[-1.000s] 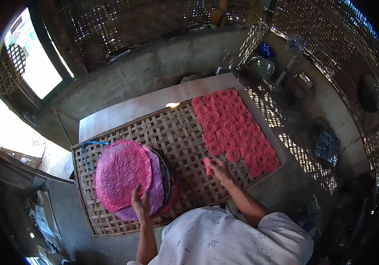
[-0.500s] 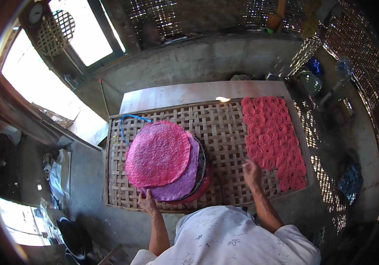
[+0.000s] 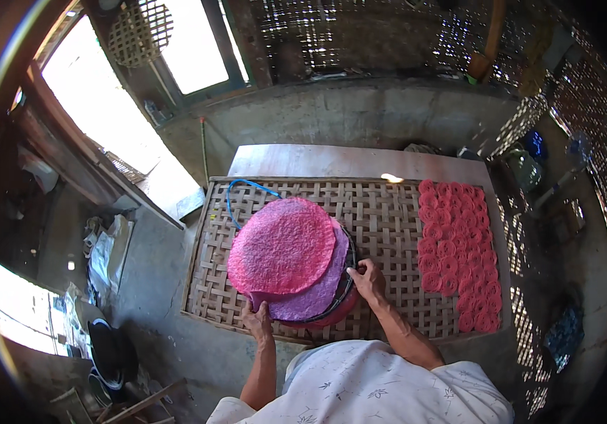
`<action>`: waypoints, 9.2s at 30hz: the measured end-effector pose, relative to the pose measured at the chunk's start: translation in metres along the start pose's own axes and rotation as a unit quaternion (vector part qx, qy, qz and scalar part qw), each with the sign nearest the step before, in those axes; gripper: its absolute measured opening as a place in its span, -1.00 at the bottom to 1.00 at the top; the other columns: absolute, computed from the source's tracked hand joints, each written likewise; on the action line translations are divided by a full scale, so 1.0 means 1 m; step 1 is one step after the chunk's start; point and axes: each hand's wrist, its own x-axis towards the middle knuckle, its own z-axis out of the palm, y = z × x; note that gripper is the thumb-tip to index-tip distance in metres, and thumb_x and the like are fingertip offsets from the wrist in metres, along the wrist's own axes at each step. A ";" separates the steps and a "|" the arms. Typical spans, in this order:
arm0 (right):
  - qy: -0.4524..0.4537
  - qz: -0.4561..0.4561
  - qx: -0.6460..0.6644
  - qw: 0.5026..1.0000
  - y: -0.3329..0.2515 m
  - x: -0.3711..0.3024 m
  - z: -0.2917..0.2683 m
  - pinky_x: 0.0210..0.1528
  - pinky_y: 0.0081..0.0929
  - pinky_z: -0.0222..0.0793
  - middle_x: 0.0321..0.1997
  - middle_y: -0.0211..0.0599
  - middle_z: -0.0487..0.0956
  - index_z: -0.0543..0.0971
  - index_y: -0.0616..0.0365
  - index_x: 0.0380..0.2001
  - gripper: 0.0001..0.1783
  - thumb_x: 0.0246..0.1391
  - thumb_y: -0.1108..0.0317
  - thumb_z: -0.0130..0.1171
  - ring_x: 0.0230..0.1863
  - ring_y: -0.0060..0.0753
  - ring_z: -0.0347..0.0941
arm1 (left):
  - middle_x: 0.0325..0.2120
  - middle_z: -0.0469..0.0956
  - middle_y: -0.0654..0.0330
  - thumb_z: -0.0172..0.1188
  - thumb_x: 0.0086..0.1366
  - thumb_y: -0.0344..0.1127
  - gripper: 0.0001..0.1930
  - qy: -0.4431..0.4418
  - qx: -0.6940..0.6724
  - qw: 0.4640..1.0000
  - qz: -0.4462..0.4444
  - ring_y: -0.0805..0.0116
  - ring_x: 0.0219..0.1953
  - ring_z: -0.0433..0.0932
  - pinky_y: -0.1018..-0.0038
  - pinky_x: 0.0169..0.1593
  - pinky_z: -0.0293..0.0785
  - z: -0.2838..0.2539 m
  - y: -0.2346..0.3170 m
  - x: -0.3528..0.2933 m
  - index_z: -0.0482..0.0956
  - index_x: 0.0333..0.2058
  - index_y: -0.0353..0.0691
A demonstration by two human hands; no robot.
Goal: The person assembles a decorative hat by picking up small pink floral shapes and placing them onto a round purple base, then covers the top with a pink net.
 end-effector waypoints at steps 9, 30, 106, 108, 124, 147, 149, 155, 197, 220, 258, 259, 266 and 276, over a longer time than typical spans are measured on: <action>-0.057 0.118 0.421 0.897 0.004 0.005 0.018 -0.20 -0.47 0.40 -0.40 -0.29 0.59 0.45 0.41 -0.17 -0.56 -0.06 0.33 0.32 -0.36 -0.46 0.48 | -0.21 0.49 0.13 0.32 0.02 -0.18 -0.51 -0.044 -0.292 0.921 -0.253 0.43 -0.32 0.46 0.45 -0.25 0.41 -0.008 0.046 0.014 0.49 -0.13 -0.40; -0.194 0.030 0.599 0.776 -0.041 -0.033 -0.032 -0.16 -0.60 0.40 -0.23 -0.49 0.55 0.49 0.12 -0.11 -0.75 0.12 0.43 0.13 -0.24 -0.58 0.48 | -0.26 0.58 0.15 0.31 -0.10 -0.59 -0.57 -0.035 -0.462 0.875 -0.141 0.29 -0.28 0.59 0.42 -0.17 0.56 -0.041 0.101 -0.057 0.50 -0.15 -0.32; -0.190 0.006 0.175 0.966 -0.009 0.089 -0.020 -0.36 -0.47 0.48 -0.36 -0.29 0.60 0.58 0.21 -0.25 -0.48 -0.03 -0.07 0.18 -0.36 -0.39 0.56 | -0.09 0.42 -0.10 -0.02 0.30 -0.15 -0.61 -0.162 0.240 0.948 0.134 -0.09 -0.09 0.45 0.21 -0.06 0.40 -0.010 0.035 0.065 0.38 0.01 -0.26; -0.189 0.194 0.321 0.907 -0.027 0.099 -0.026 -0.57 -0.63 0.40 -0.43 -0.34 0.57 0.57 0.13 -0.32 -0.53 0.05 -0.10 0.06 -0.51 -0.57 0.50 | -0.16 0.45 -0.14 -0.14 0.36 -0.14 -0.63 -0.130 0.208 0.960 0.136 -0.11 -0.13 0.45 0.19 -0.08 0.39 -0.013 0.019 0.079 0.43 -0.07 -0.31; -0.107 -0.247 -0.215 0.939 -0.105 0.183 0.151 0.03 -0.08 0.35 0.00 0.05 0.43 0.52 0.12 -0.13 -0.51 -0.17 0.12 0.19 0.02 0.10 0.38 | -0.33 0.49 0.23 0.30 0.11 -0.20 -0.62 -0.098 -0.153 0.975 -0.127 0.47 -0.36 0.50 0.54 -0.37 0.47 -0.021 0.045 0.090 0.50 -0.16 -0.29; -0.294 -0.213 0.086 0.928 -0.077 -0.017 -0.037 -0.03 -0.40 0.42 -0.14 -0.19 0.56 0.47 0.17 -0.01 -0.37 -0.20 0.19 0.38 -0.13 -0.32 0.52 | -0.31 0.44 0.18 0.29 0.15 -0.28 -0.63 -0.303 -0.212 0.925 -0.086 0.44 -0.31 0.47 0.53 -0.28 0.51 0.083 0.145 -0.017 0.42 -0.14 -0.31; -0.233 -0.219 0.072 0.945 -0.063 -0.032 -0.040 -0.10 -0.38 0.44 -0.22 -0.22 0.56 0.52 0.15 -0.14 -0.49 -0.20 0.19 0.36 -0.19 -0.26 0.53 | -0.31 0.43 0.16 0.20 0.20 -0.25 -0.67 -0.301 -0.186 0.932 -0.080 0.44 -0.34 0.47 0.51 -0.39 0.52 0.089 0.120 -0.023 0.41 -0.14 -0.31; -0.203 -0.181 -0.099 0.957 -0.013 -0.062 -0.088 -0.17 -0.42 0.44 -0.28 -0.28 0.57 0.54 0.09 -0.27 -0.64 -0.19 0.21 0.30 -0.25 -0.23 0.53 | -0.52 0.39 0.19 -0.03 0.27 0.03 -0.60 -0.357 -0.304 0.869 -0.159 0.40 -0.66 0.38 0.51 -0.64 0.28 0.095 0.052 -0.019 0.42 -0.29 -0.26; 0.038 0.104 -0.183 0.977 0.176 -0.098 -0.179 0.15 -0.29 0.29 0.27 -0.23 0.31 0.30 0.07 0.21 -0.15 -0.15 -0.05 0.27 0.19 -0.20 0.33 | -0.54 0.38 0.21 0.01 0.16 -0.01 -0.54 -0.551 -0.036 0.825 -0.120 0.44 -0.60 0.36 0.50 -0.53 0.31 0.109 0.122 -0.064 0.41 -0.18 -0.35; -0.056 0.209 0.751 0.624 0.059 -0.176 -0.092 0.11 -0.34 0.35 0.22 -0.39 0.32 0.20 -0.07 0.26 -0.27 0.00 0.36 0.21 0.15 -0.36 0.35 | 0.12 0.30 -0.11 0.25 -0.04 -0.44 -0.19 -0.729 0.083 0.547 0.403 -0.05 0.15 0.29 0.23 0.20 0.25 0.160 0.149 -0.138 0.11 0.22 -0.36; 0.254 -0.019 -0.173 0.951 0.173 -0.083 -0.190 -0.01 -0.23 0.36 -0.08 -0.18 0.52 0.49 0.05 0.01 -0.53 -0.05 0.34 0.22 -0.06 -0.15 0.43 | -0.09 0.55 0.06 0.14 0.08 -0.55 -0.61 -0.474 -0.008 0.858 0.198 0.22 0.01 0.49 0.36 0.09 0.36 0.108 0.113 -0.044 0.52 -0.05 -0.32; 0.165 -0.048 -0.267 0.948 0.174 -0.067 -0.195 0.06 -0.19 0.31 -0.02 -0.24 0.50 0.48 0.03 0.04 -0.50 -0.06 0.34 0.20 0.04 -0.14 0.36 | -0.10 0.55 0.07 0.13 0.08 -0.56 -0.61 -0.464 -0.031 0.866 0.182 0.23 0.01 0.48 0.37 0.09 0.35 0.106 0.117 -0.047 0.51 -0.05 -0.31; 0.006 -0.069 -0.322 0.944 0.209 -0.039 -0.221 0.00 -0.22 0.32 -0.19 -0.26 0.52 0.57 0.09 -0.30 -0.71 -0.18 0.27 0.23 -0.05 -0.16 0.39 | -0.08 0.55 0.11 0.13 0.10 -0.55 -0.61 -0.361 -0.036 0.921 0.140 0.28 0.00 0.48 0.39 0.04 0.35 0.080 0.090 -0.051 0.51 -0.03 -0.28; -0.015 0.177 0.267 0.947 0.167 -0.050 -0.249 -0.47 -0.47 0.41 -0.34 -0.30 0.52 0.49 0.21 -0.29 -0.68 -0.13 0.28 0.24 -0.41 -0.46 0.48 | -0.03 0.50 0.10 0.15 0.16 -0.40 -0.58 -0.341 -0.028 0.934 0.107 0.32 -0.02 0.47 0.44 -0.02 0.40 0.089 0.090 -0.062 0.45 0.04 -0.31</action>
